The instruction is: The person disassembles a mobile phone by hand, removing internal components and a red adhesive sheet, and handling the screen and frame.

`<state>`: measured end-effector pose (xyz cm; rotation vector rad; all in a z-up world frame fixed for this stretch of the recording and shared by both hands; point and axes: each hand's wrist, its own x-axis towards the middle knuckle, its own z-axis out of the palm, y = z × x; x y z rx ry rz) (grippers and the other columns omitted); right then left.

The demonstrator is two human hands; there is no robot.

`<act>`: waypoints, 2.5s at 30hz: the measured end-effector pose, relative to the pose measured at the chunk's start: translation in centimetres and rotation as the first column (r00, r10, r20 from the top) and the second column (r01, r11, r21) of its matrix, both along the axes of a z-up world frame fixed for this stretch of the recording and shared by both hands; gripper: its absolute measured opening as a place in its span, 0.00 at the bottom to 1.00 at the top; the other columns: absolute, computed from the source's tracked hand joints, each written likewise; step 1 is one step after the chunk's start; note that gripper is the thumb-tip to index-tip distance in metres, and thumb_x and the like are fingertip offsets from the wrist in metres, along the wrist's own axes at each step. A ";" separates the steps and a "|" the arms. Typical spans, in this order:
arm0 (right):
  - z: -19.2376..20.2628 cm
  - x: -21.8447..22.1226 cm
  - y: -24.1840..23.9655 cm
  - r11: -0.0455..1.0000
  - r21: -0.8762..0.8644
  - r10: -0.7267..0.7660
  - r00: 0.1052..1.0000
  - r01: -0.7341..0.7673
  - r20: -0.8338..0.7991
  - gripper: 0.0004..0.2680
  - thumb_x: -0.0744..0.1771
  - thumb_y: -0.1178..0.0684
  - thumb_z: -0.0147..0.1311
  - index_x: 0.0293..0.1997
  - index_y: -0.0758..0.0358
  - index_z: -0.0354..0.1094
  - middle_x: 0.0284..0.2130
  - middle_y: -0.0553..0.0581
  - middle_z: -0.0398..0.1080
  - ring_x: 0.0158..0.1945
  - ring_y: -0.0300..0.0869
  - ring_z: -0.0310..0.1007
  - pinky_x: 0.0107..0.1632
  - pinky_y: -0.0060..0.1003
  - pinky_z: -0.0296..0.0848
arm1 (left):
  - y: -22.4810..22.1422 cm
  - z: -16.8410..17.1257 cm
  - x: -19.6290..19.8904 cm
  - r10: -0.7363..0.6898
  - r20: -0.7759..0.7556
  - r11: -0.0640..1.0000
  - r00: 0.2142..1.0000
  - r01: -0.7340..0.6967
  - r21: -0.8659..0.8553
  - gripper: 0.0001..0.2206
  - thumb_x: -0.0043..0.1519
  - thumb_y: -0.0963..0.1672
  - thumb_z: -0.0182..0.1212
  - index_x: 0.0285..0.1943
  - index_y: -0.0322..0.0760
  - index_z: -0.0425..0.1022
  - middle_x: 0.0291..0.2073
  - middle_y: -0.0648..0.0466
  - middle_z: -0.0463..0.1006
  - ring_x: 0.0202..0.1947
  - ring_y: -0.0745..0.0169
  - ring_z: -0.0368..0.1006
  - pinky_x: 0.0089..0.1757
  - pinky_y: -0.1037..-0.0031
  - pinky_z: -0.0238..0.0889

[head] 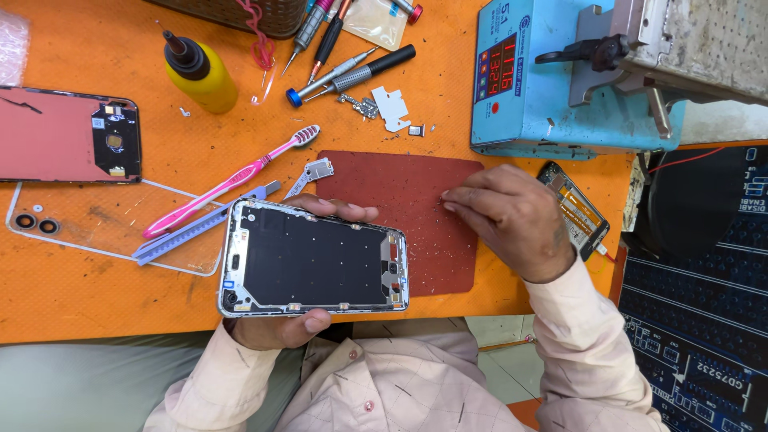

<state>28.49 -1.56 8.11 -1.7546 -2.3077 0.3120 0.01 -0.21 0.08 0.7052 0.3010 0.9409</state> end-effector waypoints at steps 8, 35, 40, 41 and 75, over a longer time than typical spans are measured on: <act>-0.5 -0.8 -0.1 1.000 0.015 0.021 0.998 -0.022 0.065 0.06 0.62 0.58 0.67 0.39 0.62 0.80 0.36 0.53 0.76 0.40 0.46 0.75 0.42 0.40 0.74 | -0.1 0.0 -0.1 0.013 -0.028 1.000 1.000 -0.013 0.018 0.36 0.60 0.51 0.75 0.71 0.36 0.58 0.66 0.42 0.69 0.71 0.41 0.65 0.70 0.48 0.67; -1.7 -3.7 7.2 0.975 0.084 0.215 0.972 -0.208 -0.091 0.07 0.66 0.61 0.63 0.43 0.68 0.68 0.39 0.61 0.65 0.44 0.55 0.68 0.46 0.45 0.69 | -0.1 -0.2 -0.1 -0.003 -0.018 0.998 1.000 0.004 0.063 0.35 0.62 0.50 0.73 0.72 0.36 0.57 0.67 0.44 0.68 0.72 0.46 0.65 0.71 0.51 0.65; -3.1 -4.4 8.9 0.979 0.033 0.200 0.980 -0.200 -0.017 0.05 0.66 0.59 0.63 0.43 0.66 0.72 0.37 0.61 0.66 0.43 0.54 0.69 0.45 0.46 0.71 | -0.2 -0.4 0.1 0.031 -0.034 0.994 0.999 -0.027 0.106 0.35 0.62 0.51 0.73 0.73 0.36 0.57 0.64 0.45 0.70 0.71 0.47 0.67 0.68 0.54 0.66; -3.2 -4.4 8.9 0.982 0.023 0.190 0.982 -0.190 -0.009 0.05 0.67 0.58 0.63 0.44 0.66 0.74 0.37 0.60 0.67 0.43 0.53 0.70 0.45 0.45 0.71 | -0.2 -0.5 0.1 0.032 -0.035 0.994 0.999 -0.029 0.104 0.35 0.62 0.51 0.73 0.73 0.36 0.57 0.64 0.45 0.70 0.71 0.47 0.67 0.68 0.54 0.66; -0.2 -0.1 -1.0 0.991 -0.094 0.090 0.994 -0.096 -0.067 0.06 0.62 0.62 0.63 0.38 0.64 0.71 0.36 0.55 0.75 0.42 0.49 0.78 0.45 0.40 0.75 | -0.3 -0.4 -0.3 0.019 -0.047 0.998 0.999 -0.016 0.065 0.35 0.61 0.52 0.75 0.72 0.36 0.58 0.65 0.43 0.69 0.71 0.44 0.66 0.67 0.53 0.67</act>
